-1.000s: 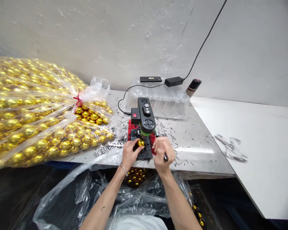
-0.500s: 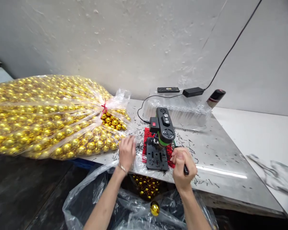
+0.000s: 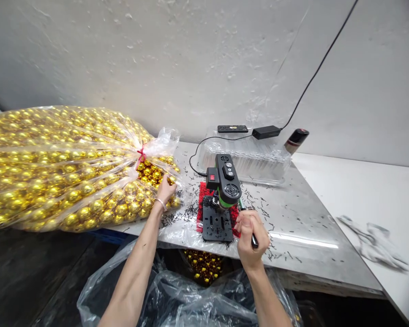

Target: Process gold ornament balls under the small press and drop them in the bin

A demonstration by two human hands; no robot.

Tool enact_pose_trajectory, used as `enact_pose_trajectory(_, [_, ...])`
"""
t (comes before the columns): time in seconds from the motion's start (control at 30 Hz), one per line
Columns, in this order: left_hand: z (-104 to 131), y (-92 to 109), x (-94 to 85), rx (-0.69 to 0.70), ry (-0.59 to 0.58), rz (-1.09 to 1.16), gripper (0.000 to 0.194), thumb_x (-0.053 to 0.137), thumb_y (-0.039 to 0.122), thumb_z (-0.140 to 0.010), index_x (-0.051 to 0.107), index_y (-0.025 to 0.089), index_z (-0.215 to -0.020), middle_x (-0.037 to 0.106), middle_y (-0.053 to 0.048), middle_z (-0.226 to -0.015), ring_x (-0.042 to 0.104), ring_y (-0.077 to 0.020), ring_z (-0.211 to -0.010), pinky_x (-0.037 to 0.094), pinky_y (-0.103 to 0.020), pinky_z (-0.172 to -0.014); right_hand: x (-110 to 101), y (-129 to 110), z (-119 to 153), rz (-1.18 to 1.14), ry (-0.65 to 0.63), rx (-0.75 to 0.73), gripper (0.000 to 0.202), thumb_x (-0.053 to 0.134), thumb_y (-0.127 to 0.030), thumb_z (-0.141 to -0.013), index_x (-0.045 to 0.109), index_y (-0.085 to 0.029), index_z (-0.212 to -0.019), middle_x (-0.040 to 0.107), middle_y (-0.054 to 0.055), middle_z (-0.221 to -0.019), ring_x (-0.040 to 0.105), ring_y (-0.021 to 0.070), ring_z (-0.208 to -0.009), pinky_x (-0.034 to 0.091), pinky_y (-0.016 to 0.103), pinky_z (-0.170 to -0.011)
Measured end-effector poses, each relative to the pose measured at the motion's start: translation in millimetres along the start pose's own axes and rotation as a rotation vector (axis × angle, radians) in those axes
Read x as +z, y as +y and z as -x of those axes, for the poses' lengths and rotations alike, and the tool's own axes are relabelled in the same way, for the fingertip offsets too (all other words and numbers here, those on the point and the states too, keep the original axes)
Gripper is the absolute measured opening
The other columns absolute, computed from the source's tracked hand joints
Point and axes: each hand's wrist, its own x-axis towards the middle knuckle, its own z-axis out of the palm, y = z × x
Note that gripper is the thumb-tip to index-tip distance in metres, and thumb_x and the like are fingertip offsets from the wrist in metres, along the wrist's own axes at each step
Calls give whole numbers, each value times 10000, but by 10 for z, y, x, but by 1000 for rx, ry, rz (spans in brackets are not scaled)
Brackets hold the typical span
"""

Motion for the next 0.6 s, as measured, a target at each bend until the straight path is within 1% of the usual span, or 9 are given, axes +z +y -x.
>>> enact_pose_trajectory(0.07, [169, -18, -69, -25, -8, 274, 351, 649, 279, -767, 559, 178, -1090, 661, -71, -912, 640, -177, -772, 488, -299, -705, 3, -3, -1, 5, 9, 4, 291, 411, -92, -898, 468, -192, -632, 498, 5, -655, 509, 134, -651, 391, 282, -575])
enact_pose_trajectory(0.13, [371, -28, -128, -70, -31, 587, 424, 701, 378, -735, 566, 183, -1086, 673, -54, -915, 636, -145, -757, 486, -264, -691, 6, -1, 1, 4, 13, 5, 291, 411, -92, -898, 466, -192, -630, 498, 4, -657, 509, 133, -653, 395, 280, -576])
enact_pose_trajectory(0.17, [479, -29, -149, -96, -47, 691, 457, 730, 415, -707, 584, 182, -1072, 685, -51, -907, 635, -140, -756, 479, -251, -680, 6, 1, 3, 3, 11, 4, 289, 412, -89, -897, 465, -191, -632, 499, 3, -661, 508, 131, -655, 396, 278, -578])
enact_pose_trajectory(0.23, [699, -24, -169, -150, -86, 774, 499, 765, 458, -665, 627, 180, -1056, 710, -51, -888, 639, -144, -766, 461, -232, -647, 2, 5, 6, 3, 5, 3, 285, 411, -79, -894, 463, -188, -636, 499, 1, -670, 506, 125, -659, 396, 273, -582])
enact_pose_trajectory(0.3, [901, -8, -156, -211, -134, 844, 477, 788, 428, -651, 669, 174, -1037, 726, -55, -875, 649, -156, -790, 453, -221, -621, -4, 4, 4, 7, -4, 1, 283, 410, -70, -893, 459, -187, -640, 499, 0, -675, 503, 120, -660, 393, 270, -589])
enact_pose_trajectory(0.4, [1127, 36, -67, -340, -229, 1019, 268, 790, 266, -672, 711, 143, -897, 729, -48, -817, 652, -134, -723, 481, -207, -617, -9, -11, -10, 6, -14, 3, 282, 411, -66, -893, 451, -186, -641, 495, -2, -676, 498, 116, -659, 391, 270, -596])
enact_pose_trajectory(0.5, [1240, 91, 90, -494, -361, 1148, 81, 721, 134, -724, 698, 124, -801, 714, -40, -733, 643, -115, -634, 523, -213, -626, -7, -31, -28, -1, -11, 17, 280, 407, -74, -898, 451, -188, -646, 495, 0, -685, 495, 117, -657, 390, 273, -594])
enact_pose_trajectory(0.53, [1257, 107, 147, -542, -410, 1188, 54, 686, 128, -755, 693, 116, -808, 715, -53, -733, 651, -121, -640, 536, -220, -633, -7, -37, -33, -1, -11, 20, 279, 405, -76, -899, 450, -188, -648, 495, 1, -687, 495, 117, -657, 390, 273, -593])
enact_pose_trajectory(0.6, [1270, 130, 252, -615, -478, 1277, 87, 615, 149, -816, 684, 99, -830, 720, -85, -759, 665, -130, -670, 552, -225, -649, -13, -44, -40, 9, -14, 18, 278, 405, -79, -900, 448, -190, -648, 497, 1, -686, 497, 118, -655, 389, 274, -592])
